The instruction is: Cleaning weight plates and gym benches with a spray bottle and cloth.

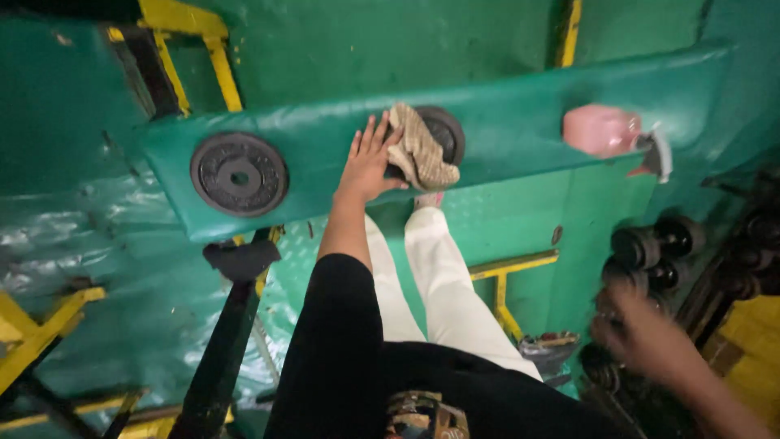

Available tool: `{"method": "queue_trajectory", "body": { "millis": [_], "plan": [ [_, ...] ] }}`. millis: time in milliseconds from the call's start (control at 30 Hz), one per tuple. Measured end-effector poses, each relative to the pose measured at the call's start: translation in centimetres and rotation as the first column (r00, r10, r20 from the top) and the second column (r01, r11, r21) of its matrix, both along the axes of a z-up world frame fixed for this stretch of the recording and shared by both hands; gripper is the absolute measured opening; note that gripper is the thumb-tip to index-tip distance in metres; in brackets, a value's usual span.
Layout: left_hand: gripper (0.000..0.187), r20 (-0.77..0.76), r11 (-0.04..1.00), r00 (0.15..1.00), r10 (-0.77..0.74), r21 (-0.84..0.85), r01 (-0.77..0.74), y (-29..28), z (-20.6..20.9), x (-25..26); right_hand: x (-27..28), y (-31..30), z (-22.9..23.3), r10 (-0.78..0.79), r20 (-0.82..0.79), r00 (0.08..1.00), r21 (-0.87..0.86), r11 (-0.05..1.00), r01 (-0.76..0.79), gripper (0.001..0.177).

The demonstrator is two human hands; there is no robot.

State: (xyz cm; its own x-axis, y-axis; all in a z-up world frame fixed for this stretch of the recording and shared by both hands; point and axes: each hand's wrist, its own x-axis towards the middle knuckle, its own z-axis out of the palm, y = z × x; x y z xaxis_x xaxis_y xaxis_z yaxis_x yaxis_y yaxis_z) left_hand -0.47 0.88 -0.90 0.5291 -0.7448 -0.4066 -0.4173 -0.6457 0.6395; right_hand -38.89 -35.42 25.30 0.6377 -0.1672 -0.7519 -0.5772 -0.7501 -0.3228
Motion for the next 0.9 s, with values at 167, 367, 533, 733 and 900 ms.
{"method": "queue_trajectory", "body": {
  "millis": [167, 367, 533, 733, 900],
  "plan": [
    [0.131, -0.027, 0.999, 1.000, -0.005, 0.048, 0.007, -0.5, 0.7, 0.4, 25.3, 12.8, -7.7, 0.222, 0.506, 0.834, -0.091, 0.975, -0.205, 0.079],
    [0.133, 0.062, 1.000, 0.998, -0.007, 0.021, 0.006, -0.4, -0.8, -0.4, 30.5, 19.2, -20.5, 0.387, 0.535, 0.751, -0.293, 0.919, -0.264, 0.080],
    [0.140, 0.007, 1.000, 1.000, 0.019, 0.019, -0.019, -0.3, -0.7, -0.3, 31.3, 16.6, -24.1, 0.575, 0.570, 0.587, -0.440, 0.817, -0.373, 0.076],
    [0.147, 0.067, 0.998, 0.997, 0.042, -0.056, -0.038, -0.2, -0.1, -0.6, 31.3, 13.8, -21.6, 0.245, 0.556, 0.795, -0.231, 0.963, -0.135, 0.073],
    [0.147, 0.054, 0.997, 0.997, 0.054, -0.056, -0.051, -0.2, 0.3, -0.6, 25.6, 14.4, -26.1, -0.218, 0.662, 0.717, -0.055, 0.940, 0.337, 0.061]
  ]
}}
